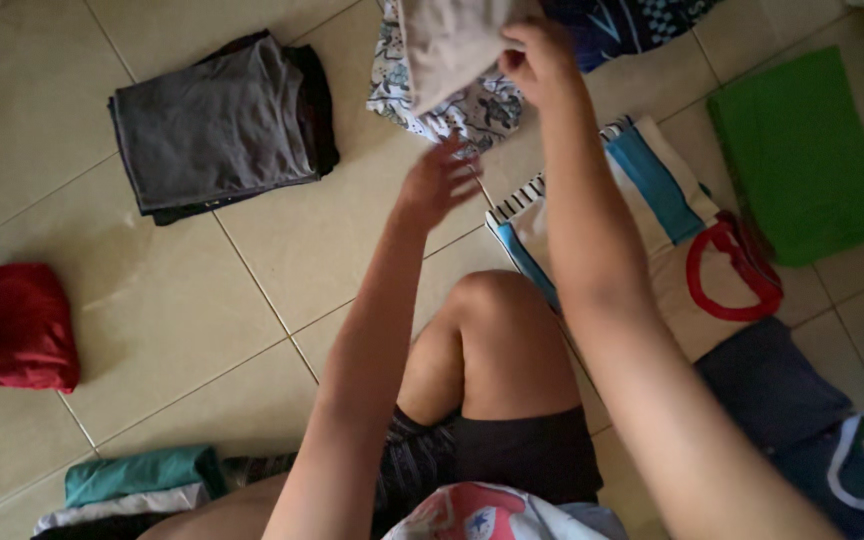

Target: The person folds several shirts and other pieces of clothing by hand, placing them into different piles on the floor.

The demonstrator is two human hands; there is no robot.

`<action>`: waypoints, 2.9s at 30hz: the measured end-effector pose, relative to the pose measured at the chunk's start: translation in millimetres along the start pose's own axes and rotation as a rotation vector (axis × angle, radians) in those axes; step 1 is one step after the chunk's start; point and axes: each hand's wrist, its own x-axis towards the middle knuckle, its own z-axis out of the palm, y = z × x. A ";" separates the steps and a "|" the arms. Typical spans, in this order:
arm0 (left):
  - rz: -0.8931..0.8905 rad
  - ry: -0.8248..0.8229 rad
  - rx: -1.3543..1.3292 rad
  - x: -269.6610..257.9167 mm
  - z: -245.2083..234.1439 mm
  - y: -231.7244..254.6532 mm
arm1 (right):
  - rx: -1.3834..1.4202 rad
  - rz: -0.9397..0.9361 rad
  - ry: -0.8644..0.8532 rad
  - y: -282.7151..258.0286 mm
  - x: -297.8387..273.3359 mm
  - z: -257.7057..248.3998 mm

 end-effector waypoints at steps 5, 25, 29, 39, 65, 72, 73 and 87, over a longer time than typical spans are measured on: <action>0.225 -0.144 -0.364 14.5 64.1 47.2 | 0.115 -0.015 -0.054 -7.3 -91.3 80.5; 0.193 -0.226 -0.112 -212.8 123.3 -27.6 | 0.723 -0.136 -0.207 22.8 -300.0 59.8; 0.099 -0.187 -0.037 -234.4 123.6 -119.9 | 0.562 -0.383 -0.038 -16.4 -384.2 -38.5; -0.219 -0.168 0.181 -128.4 122.2 -355.2 | 0.277 -0.486 0.424 -48.4 -457.9 -230.3; 0.744 0.144 1.068 -136.1 111.8 -128.4 | -0.798 -0.948 0.966 -23.9 -483.6 -239.7; 0.636 0.467 1.522 -39.5 58.1 -16.0 | -1.484 -0.854 -0.123 41.6 -489.5 91.6; 0.588 0.505 1.654 -33.2 57.2 -9.5 | -1.612 -0.835 -0.095 42.5 -485.2 113.6; 0.550 0.650 2.309 24.4 10.4 -33.4 | -1.938 -0.702 -0.014 50.1 -460.9 136.5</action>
